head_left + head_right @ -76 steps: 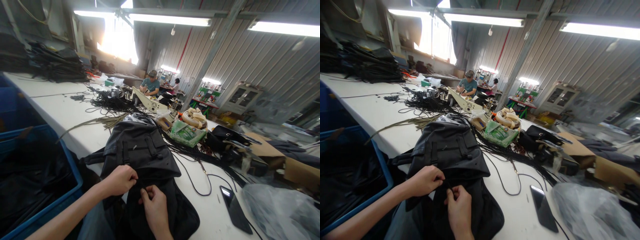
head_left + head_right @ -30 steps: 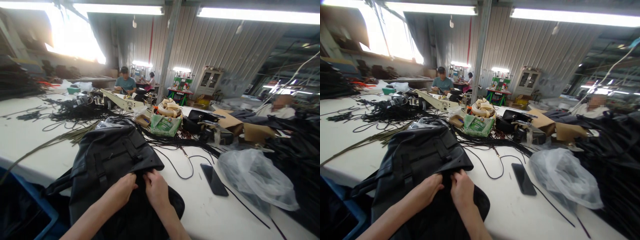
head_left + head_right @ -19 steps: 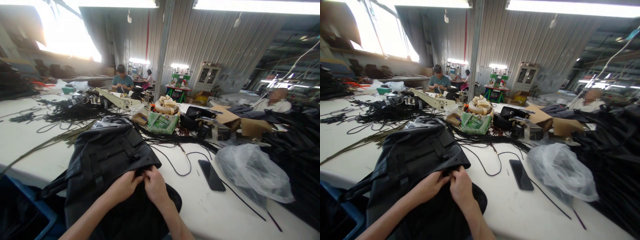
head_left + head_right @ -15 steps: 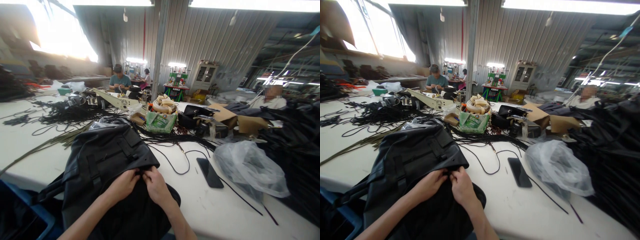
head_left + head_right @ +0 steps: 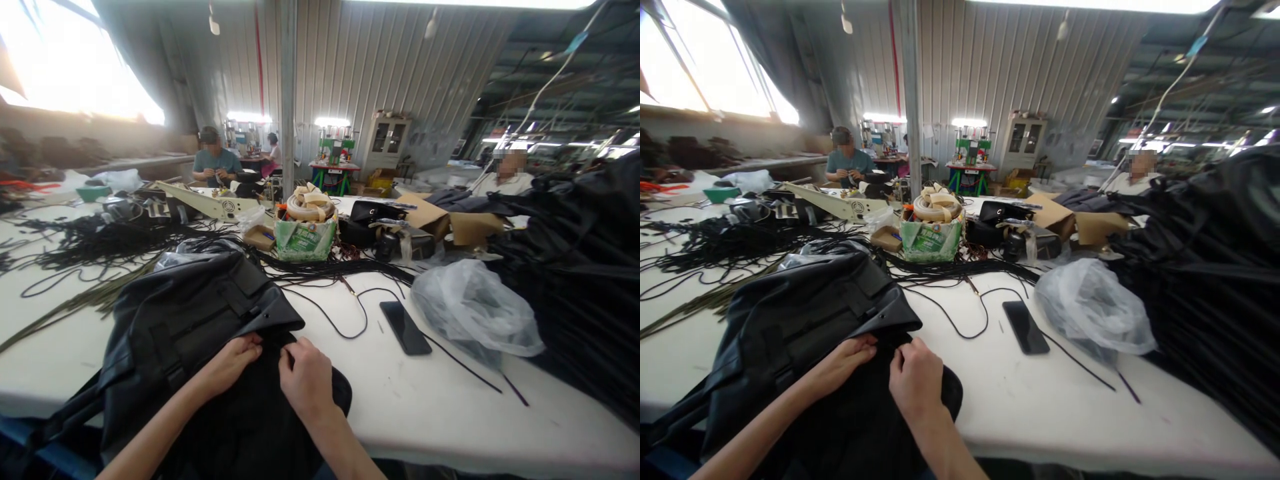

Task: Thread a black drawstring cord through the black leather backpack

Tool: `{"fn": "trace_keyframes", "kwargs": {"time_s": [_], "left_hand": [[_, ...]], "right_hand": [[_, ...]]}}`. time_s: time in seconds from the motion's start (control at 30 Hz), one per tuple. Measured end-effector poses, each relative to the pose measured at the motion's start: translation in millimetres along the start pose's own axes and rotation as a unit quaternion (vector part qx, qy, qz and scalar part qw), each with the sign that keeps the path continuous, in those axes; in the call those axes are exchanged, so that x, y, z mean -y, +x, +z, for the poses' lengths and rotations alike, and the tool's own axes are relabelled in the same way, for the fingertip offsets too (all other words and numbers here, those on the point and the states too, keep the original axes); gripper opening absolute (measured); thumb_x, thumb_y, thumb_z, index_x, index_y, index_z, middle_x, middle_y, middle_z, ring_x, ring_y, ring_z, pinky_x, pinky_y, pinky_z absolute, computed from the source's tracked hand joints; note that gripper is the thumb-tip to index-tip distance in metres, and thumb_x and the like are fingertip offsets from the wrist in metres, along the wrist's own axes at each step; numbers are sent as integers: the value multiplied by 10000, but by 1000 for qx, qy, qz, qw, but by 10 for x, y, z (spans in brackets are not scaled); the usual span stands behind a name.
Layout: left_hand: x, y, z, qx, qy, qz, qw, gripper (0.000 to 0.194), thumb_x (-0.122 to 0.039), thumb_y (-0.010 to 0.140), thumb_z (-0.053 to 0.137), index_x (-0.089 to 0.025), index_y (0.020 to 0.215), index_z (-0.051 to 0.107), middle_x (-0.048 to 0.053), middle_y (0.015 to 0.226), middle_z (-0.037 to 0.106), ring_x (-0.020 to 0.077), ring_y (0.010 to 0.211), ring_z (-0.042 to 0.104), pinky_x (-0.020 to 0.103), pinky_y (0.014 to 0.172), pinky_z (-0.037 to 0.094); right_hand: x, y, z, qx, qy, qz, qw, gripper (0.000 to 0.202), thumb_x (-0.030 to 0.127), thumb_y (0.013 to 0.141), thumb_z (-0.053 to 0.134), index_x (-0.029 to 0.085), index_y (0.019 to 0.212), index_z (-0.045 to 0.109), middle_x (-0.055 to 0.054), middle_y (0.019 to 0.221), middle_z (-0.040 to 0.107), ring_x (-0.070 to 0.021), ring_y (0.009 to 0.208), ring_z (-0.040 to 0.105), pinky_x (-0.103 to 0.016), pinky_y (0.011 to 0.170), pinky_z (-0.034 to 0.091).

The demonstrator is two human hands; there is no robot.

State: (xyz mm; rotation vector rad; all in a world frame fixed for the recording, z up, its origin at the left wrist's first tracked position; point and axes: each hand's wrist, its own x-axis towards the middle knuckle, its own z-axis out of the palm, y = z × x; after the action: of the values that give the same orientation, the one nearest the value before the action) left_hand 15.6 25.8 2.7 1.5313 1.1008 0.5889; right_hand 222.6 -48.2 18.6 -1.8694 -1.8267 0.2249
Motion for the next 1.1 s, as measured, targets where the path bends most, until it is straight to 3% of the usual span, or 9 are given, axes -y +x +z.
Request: {"fn": "trace_keyframes", "kwargs": {"time_s": [0.37,0.47,0.57,0.73,0.83,0.97,1.03,1.1], "left_hand": [[-59,-49,31,3,-9,-2,1000,513,-639,873,729,-164,1063,690,-23,796,578,189,741,537,325,720,451],[-73,-55,19,-6,13,-2,1000,533,-674,960,590,-161,1070,686,-59,707,477,161,628,443,307,616,384],[-88,-28,34,-26,51,8,998,494,-581,990,521,-139,1120,698,-70,656,446,168,582,422,317,589,367],[-128,51,146,-45,122,54,990,409,-368,959,557,-134,1242,737,22,775,726,249,726,675,374,778,528],[-106,72,225,-62,160,70,983,371,-324,995,493,-155,1186,763,78,887,805,278,805,753,399,840,576],[-79,18,341,-85,230,111,963,334,-259,1020,473,-174,1081,791,175,1037,823,357,1061,773,506,996,579],[-114,-45,393,-78,263,144,951,269,-231,1000,559,-168,1123,790,185,1153,816,370,1246,724,559,1126,528],[-185,-120,421,-70,290,166,940,255,-201,971,614,-147,1162,773,190,1189,807,374,1296,700,583,1165,505]], "right_hand": [[83,61,129,26,-11,-3,1000,223,221,1035,665,230,860,803,-48,941,765,-168,761,691,-293,662,379],[89,78,145,41,-7,-6,999,223,232,1038,680,240,856,809,-38,951,759,-164,775,698,-294,654,378],[81,92,155,42,-10,1,999,228,225,1043,680,239,860,815,-40,951,756,-166,785,702,-293,651,379],[51,108,182,44,-12,7,999,231,240,1052,685,247,869,825,-41,952,763,-180,806,720,-294,643,378],[42,119,194,44,-9,6,999,218,232,1054,681,252,898,832,-41,961,769,-188,819,734,-295,650,393],[43,96,183,44,-4,1,999,225,205,1051,662,258,910,830,-47,979,774,-217,860,755,-310,677,444],[39,60,145,46,0,-4,999,196,208,1040,674,260,929,827,-53,994,770,-235,869,758,-321,695,476],[32,17,78,18,19,-10,1000,151,219,1037,677,253,1013,823,-76,1053,762,-260,907,753,-341,741,521]]}}
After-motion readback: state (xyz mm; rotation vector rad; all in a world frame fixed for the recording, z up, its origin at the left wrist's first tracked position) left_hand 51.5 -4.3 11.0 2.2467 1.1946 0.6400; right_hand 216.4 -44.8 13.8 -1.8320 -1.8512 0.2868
